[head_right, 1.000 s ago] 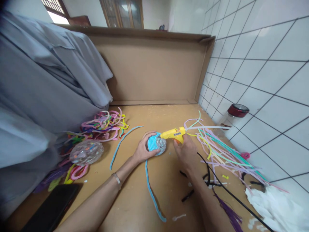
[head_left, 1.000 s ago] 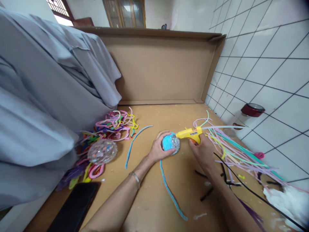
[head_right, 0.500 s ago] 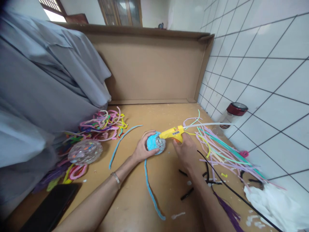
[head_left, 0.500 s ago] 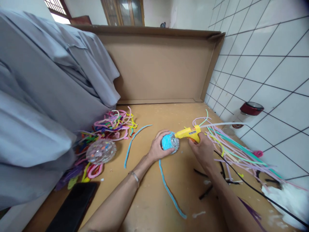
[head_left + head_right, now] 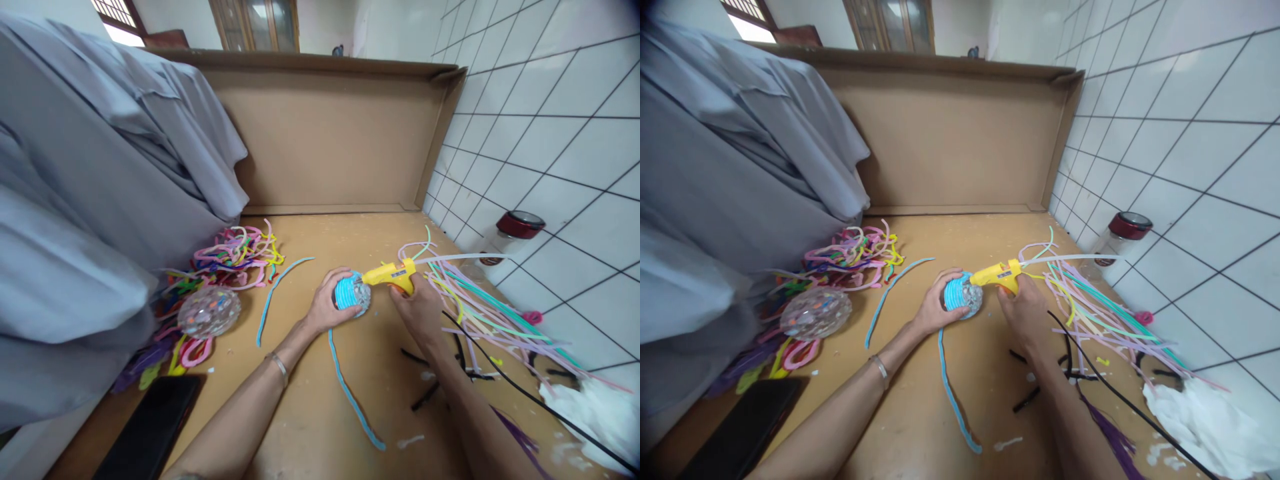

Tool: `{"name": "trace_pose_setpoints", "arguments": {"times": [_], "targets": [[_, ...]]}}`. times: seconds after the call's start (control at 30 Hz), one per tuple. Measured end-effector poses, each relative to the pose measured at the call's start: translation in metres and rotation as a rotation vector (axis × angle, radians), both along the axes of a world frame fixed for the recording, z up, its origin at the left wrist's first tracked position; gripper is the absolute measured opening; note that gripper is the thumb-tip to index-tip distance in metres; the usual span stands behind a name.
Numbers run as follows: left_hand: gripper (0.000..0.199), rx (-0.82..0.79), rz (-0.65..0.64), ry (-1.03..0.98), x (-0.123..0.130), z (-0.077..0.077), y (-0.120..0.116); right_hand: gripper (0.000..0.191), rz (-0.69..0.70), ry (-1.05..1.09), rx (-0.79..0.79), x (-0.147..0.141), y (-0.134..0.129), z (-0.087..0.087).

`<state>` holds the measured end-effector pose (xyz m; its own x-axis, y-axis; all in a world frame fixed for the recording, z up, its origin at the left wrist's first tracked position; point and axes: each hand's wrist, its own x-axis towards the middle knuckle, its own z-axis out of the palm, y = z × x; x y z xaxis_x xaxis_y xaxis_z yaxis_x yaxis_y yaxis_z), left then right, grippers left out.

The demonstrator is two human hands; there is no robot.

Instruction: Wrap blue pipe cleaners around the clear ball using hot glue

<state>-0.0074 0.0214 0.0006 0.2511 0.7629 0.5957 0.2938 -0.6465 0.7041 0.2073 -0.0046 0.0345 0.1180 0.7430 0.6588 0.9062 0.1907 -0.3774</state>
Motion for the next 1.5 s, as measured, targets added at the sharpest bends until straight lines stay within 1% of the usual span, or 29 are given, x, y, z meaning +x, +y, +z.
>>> {"name": "trace_pose_setpoints", "arguments": {"times": [0.17,0.37,1.0,1.3,1.4,1.5], "targets": [[0.066,0.028,-0.007,-0.016,-0.0006,-0.0025,0.0022,0.024,-0.031,0.031,-0.002,0.0018,0.0005,0.0005],[0.065,0.033,-0.001,-0.011,-0.0005,-0.0026,0.0021,0.024,0.005,0.016,0.001,0.0027,0.0014,-0.0027],[0.066,0.022,0.007,-0.003,-0.0006,-0.0016,0.0016,0.023,-0.009,0.018,-0.011,-0.0004,-0.0001,-0.0001],[0.065,0.022,0.002,-0.005,-0.0004,-0.0013,0.0013,0.024,-0.041,0.045,-0.009,-0.0018,0.0001,0.0014],[0.066,0.02,0.004,-0.001,-0.0004,-0.0015,0.0017,0.024,-0.018,0.028,-0.013,-0.0017,0.0002,0.0012],[0.065,0.018,0.001,-0.011,-0.0005,-0.0013,0.0015,0.023,-0.028,0.037,-0.017,-0.0019,0.0001,0.0011]]}}
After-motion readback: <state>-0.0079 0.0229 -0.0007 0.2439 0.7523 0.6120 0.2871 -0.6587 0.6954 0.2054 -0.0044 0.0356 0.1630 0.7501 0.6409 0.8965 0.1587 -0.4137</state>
